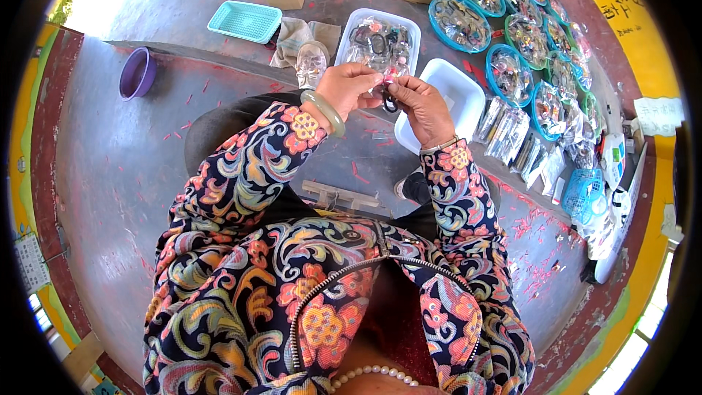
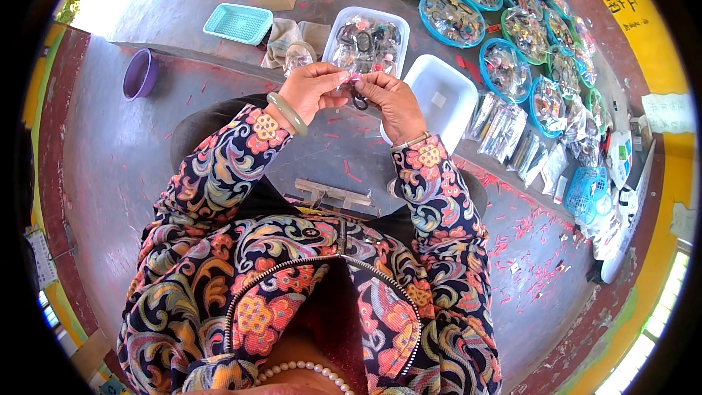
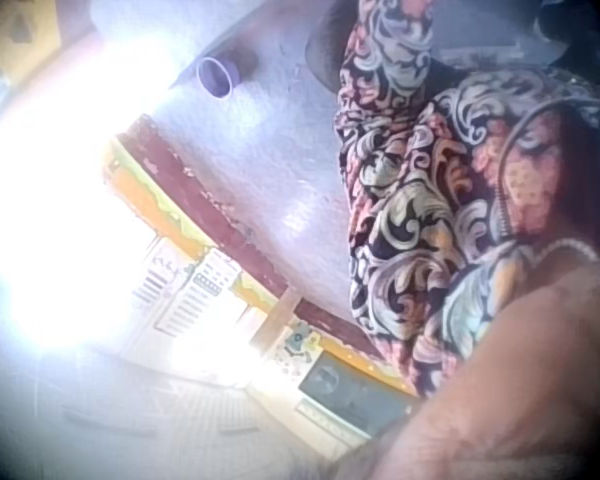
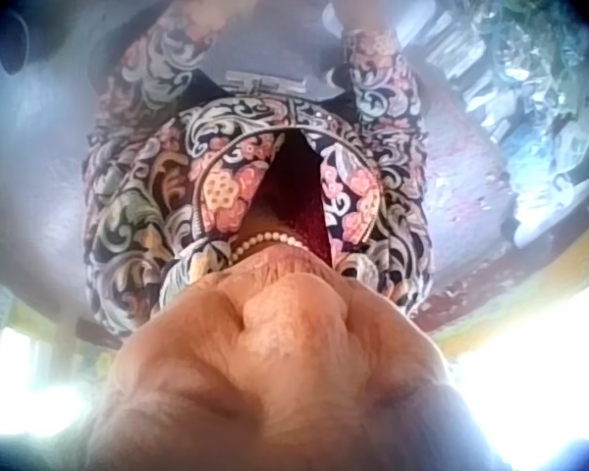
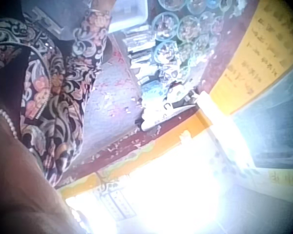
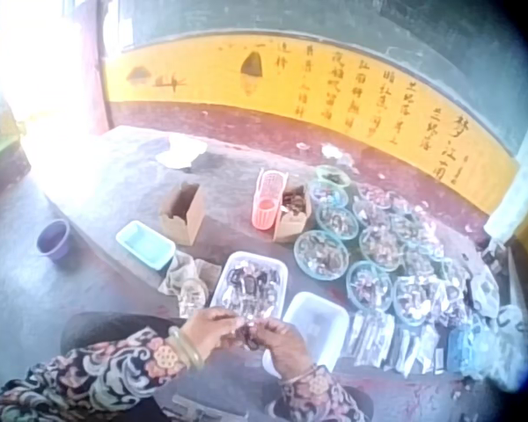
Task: The person sits at a low table and repeatedly picks up small hair accessories, such as hair ties and clips, from a white plastic container. They place each item into a small clear plastic bag, seal it, and then place the packaged item into a larger container or onto the table.
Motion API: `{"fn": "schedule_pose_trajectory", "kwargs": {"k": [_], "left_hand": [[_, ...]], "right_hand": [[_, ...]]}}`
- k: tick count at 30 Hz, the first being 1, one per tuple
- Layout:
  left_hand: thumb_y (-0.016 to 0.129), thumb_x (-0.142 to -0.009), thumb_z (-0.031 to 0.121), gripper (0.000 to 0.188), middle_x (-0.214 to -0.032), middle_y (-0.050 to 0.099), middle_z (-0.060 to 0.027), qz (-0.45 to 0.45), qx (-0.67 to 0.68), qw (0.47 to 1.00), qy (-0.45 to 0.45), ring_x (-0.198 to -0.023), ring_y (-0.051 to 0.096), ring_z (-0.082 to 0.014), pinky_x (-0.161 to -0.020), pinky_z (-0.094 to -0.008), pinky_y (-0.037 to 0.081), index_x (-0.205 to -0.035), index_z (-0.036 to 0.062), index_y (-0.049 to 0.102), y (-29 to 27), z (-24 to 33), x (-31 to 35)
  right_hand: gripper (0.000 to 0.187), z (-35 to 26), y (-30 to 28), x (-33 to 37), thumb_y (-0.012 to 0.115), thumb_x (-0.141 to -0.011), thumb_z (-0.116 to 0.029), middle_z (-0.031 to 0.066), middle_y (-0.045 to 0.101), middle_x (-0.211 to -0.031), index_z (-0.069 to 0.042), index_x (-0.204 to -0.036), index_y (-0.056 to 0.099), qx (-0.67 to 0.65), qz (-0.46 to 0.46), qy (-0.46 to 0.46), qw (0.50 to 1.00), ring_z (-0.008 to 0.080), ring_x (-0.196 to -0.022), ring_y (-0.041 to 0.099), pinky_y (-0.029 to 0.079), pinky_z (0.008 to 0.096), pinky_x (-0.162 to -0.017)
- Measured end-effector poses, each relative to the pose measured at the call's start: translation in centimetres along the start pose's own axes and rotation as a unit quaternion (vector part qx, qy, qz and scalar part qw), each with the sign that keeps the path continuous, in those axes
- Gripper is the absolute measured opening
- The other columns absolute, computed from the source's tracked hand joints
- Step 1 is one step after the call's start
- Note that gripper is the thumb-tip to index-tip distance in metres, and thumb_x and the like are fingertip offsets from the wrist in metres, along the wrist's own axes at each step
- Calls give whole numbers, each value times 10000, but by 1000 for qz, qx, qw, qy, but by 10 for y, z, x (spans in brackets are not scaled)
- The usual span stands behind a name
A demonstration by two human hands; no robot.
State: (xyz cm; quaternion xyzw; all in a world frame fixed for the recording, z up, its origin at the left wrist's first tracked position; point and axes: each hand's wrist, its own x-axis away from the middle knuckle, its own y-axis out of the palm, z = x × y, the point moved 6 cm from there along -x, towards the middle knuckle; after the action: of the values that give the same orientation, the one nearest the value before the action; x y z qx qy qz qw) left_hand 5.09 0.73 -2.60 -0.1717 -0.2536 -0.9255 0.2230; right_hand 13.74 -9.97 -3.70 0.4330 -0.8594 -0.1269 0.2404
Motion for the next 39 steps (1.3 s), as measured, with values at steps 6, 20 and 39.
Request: {"fn": "schedule_pose_trajectory", "kwargs": {"k": [6,20,39], "left_hand": [[556,-841,155,153,-858,597,-36,-31,20,999,-19,-765,600,-143,-642,-266,507,-941,39,566,2,0,0],[529,-857,194,214,-853,621,-13,31,-38,998,33,-730,523,-37,-447,-167,309,-968,25,600,-1,8,4],[627,-798,163,191,-761,604,-5,-40,-29,997,-59,-656,564,-62,-464,-183,390,-930,28,605,4,-1,4]], "right_hand": [[126,1,0,0,629,-784,-109,-3,597,-745,-12,-863,618,6,-3,-9,1000,52,-644,490,384,192,-610],[123,-9,1,0,652,-739,-55,20,616,-749,5,-845,636,70,0,-24,997,71,-673,524,391,195,-634],[65,-6,-8,0,625,-745,-41,-2,601,-720,-9,-801,622,22,24,-41,999,60,-656,520,393,182,-633]]}}
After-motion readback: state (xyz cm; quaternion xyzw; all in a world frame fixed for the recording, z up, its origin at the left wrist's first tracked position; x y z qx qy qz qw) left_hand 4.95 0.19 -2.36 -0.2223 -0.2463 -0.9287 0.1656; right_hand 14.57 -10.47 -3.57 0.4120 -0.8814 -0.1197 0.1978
